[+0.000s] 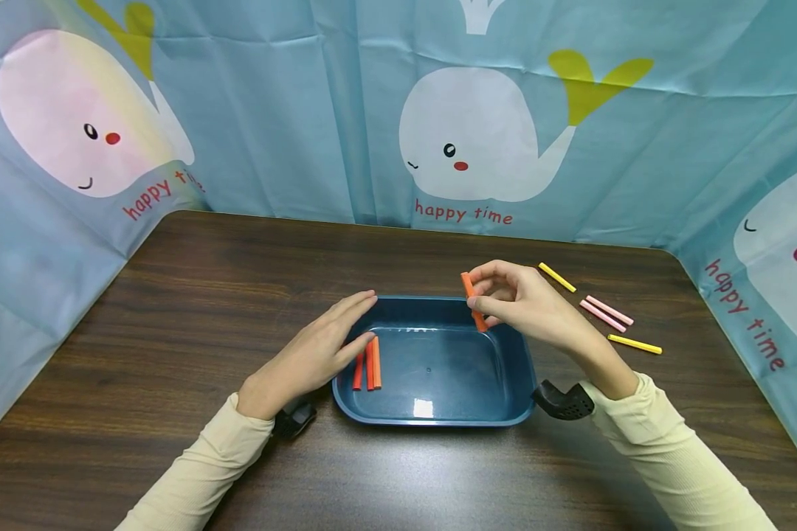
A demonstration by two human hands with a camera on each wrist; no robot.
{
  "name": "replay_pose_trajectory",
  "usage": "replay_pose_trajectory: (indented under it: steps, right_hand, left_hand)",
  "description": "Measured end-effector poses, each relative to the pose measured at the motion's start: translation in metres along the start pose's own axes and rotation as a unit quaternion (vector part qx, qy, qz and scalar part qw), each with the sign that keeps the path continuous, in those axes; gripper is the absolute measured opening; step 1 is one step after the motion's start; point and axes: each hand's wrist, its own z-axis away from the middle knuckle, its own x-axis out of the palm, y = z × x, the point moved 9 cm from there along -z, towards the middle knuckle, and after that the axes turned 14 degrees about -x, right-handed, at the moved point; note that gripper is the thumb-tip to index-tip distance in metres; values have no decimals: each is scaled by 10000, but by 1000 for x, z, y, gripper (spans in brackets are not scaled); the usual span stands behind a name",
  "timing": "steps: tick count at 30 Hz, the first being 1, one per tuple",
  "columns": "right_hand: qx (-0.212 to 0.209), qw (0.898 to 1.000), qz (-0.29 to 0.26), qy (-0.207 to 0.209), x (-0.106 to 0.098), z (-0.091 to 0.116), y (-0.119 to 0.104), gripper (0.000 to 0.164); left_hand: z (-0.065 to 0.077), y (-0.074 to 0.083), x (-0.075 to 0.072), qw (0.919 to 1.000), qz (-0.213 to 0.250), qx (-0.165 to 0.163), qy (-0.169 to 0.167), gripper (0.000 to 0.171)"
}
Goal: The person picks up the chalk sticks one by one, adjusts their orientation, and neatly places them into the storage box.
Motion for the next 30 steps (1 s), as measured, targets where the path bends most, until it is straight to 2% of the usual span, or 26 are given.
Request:
replay_pose_trajectory:
  steps: [9, 22, 30]
  right_hand:
    - [-190, 9997, -36, -170, 19, -11, 2, 33]
    - [-41, 9995, -111, -291, 38, -22, 11, 35]
    - [-75, 9986, -21, -529, 54, -28, 15, 37]
  left_hand:
    - [-1, 1, -1, 10000, 5, 61, 29, 60]
    - [-2, 1, -1, 10000, -7, 42, 10, 60]
    - [-1, -1, 0, 10000, 30, -2, -18, 60]
